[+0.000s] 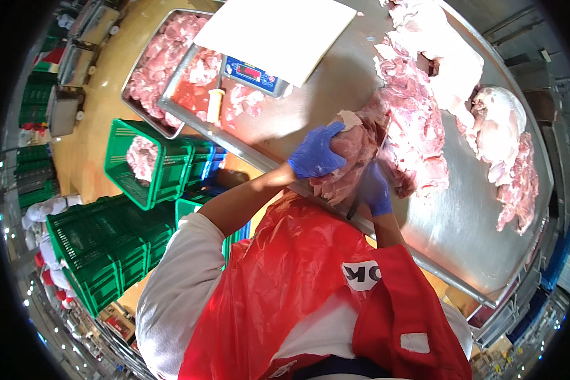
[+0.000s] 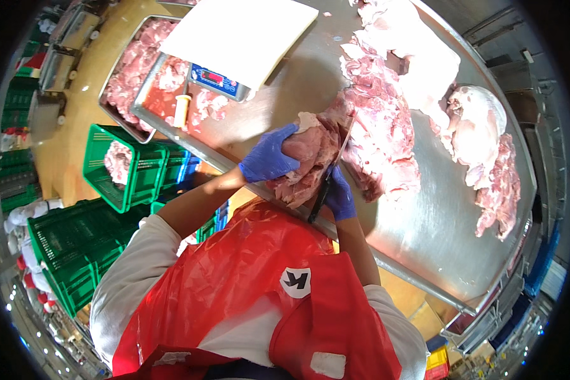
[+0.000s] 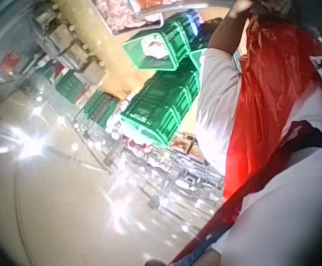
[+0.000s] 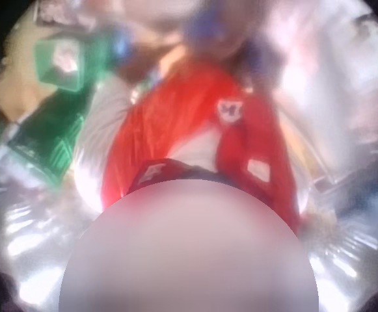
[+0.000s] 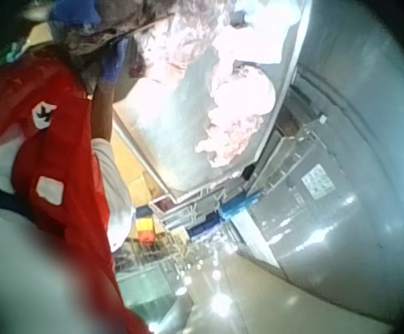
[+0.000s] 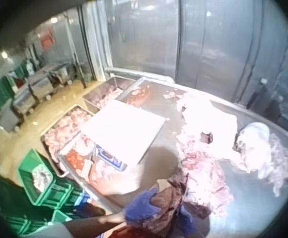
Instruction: The person cuts large pieces of raw meat on a metal table using a knife, places the cut pieces into green crates, and weighs portions on a digital scale.
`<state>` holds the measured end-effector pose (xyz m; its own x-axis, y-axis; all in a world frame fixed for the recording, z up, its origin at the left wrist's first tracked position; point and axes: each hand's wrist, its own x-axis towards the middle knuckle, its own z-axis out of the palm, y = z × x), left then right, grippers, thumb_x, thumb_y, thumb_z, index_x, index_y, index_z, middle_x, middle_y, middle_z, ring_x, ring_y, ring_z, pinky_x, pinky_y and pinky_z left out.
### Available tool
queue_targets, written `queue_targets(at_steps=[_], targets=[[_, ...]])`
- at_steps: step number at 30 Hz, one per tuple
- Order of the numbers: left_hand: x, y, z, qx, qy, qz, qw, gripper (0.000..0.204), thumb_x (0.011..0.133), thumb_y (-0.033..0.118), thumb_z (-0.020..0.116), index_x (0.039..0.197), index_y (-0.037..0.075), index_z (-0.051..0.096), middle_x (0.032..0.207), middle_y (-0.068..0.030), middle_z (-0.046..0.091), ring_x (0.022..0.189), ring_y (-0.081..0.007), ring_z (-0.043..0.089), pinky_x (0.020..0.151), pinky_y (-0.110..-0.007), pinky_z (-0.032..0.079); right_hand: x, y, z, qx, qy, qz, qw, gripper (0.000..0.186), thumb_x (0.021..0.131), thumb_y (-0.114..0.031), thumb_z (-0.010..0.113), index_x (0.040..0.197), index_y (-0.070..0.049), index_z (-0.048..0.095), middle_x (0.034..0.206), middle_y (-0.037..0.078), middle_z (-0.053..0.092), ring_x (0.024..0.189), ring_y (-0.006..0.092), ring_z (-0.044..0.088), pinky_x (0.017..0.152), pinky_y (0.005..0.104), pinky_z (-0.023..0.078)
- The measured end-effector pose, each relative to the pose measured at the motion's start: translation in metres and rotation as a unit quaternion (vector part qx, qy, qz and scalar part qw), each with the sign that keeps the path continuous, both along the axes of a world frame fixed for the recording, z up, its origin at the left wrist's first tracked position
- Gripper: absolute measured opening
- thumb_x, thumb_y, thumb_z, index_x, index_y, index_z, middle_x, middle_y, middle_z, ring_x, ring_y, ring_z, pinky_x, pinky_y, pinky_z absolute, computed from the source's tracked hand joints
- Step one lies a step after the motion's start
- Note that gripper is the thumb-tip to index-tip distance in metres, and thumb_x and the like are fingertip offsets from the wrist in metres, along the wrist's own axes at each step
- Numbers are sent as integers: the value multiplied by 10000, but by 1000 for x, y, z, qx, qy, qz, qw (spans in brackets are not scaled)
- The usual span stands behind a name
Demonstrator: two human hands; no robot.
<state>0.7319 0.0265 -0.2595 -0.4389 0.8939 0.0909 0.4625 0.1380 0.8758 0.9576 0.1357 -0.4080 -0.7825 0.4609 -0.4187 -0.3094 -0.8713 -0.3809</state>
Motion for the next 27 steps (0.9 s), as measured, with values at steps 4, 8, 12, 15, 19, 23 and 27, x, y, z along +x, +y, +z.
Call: queue_targets(at_steps=[4, 8, 12, 15, 19, 23, 27], targets=[[-9, 7, 71, -93, 7, -33, 995, 794, 650, 242, 776, 1342, -52, 521, 1177, -259, 647, 1128, -354, 634, 990, -408, 483, -16, 4, 34, 36, 146, 53, 987, 432, 988, -244, 578, 1383, -93, 492, 1246, 40, 638, 1123, 187, 623, 1024, 371, 474], [-63, 20, 155, -62, -44, -129, 989, 752, 677, 247, 760, 1317, -70, 527, 1168, -217, 646, 1105, -268, 630, 979, -368, 489, -69, 16, 99, 16, 123, 51, 991, 424, 989, -259, 575, 1377, -107, 496, 1233, 37, 637, 1100, 181, 630, 949, 373, 520], [-156, 51, 221, 7, 261, -177, 949, 552, 704, 210, 744, 1203, 19, 603, 1096, -154, 673, 1027, -254, 646, 912, -365, 523, -170, 35, 148, 12, 257, 101, 961, 218, 1015, -303, 549, 1156, -147, 605, 1025, 10, 662, 931, 170, 661, 771, 406, 566], [-236, 77, 251, 59, 331, -213, 917, 401, 683, 237, 740, 1029, 54, 652, 995, -140, 675, 928, -285, 659, 818, -385, 551, -263, 35, 167, 72, 220, 74, 970, 235, 1029, -338, 516, 1116, -148, 625, 1030, 40, 680, 913, 211, 678, 812, 442, 567], [-332, 101, 239, -6, 391, -263, 882, 432, 686, 228, 706, 1089, 76, 667, 1058, -156, 680, 980, -294, 650, 875, -405, 537, -362, 24, 166, 66, 257, 42, 963, 309, 1049, -381, 451, 1075, -139, 642, 1112, 111, 708, 1048, 324, 678, 968, 577, 495], [-392, 95, 166, -81, 324, -248, 910, 627, 691, 207, 739, 1297, 139, 592, 1099, -191, 674, 997, -350, 654, 853, -409, 538, -384, -13, 144, 168, 78, 5, 983, 302, 1047, -326, 470, 1196, -85, 572, 1297, 138, 609, 1282, 346, 518, 1033, 654, 422], [-387, 62, 97, 94, 444, -195, 869, 611, 710, 187, 745, 1297, 159, 579, 1203, -179, 607, 1065, -385, 583, 906, -433, 497, -294, -60, 141, 221, -22, -40, 974, 364, 1033, -305, 513, 1280, -38, 531, 1320, 126, 586, 1260, 351, 510, 1013, 611, 446]])
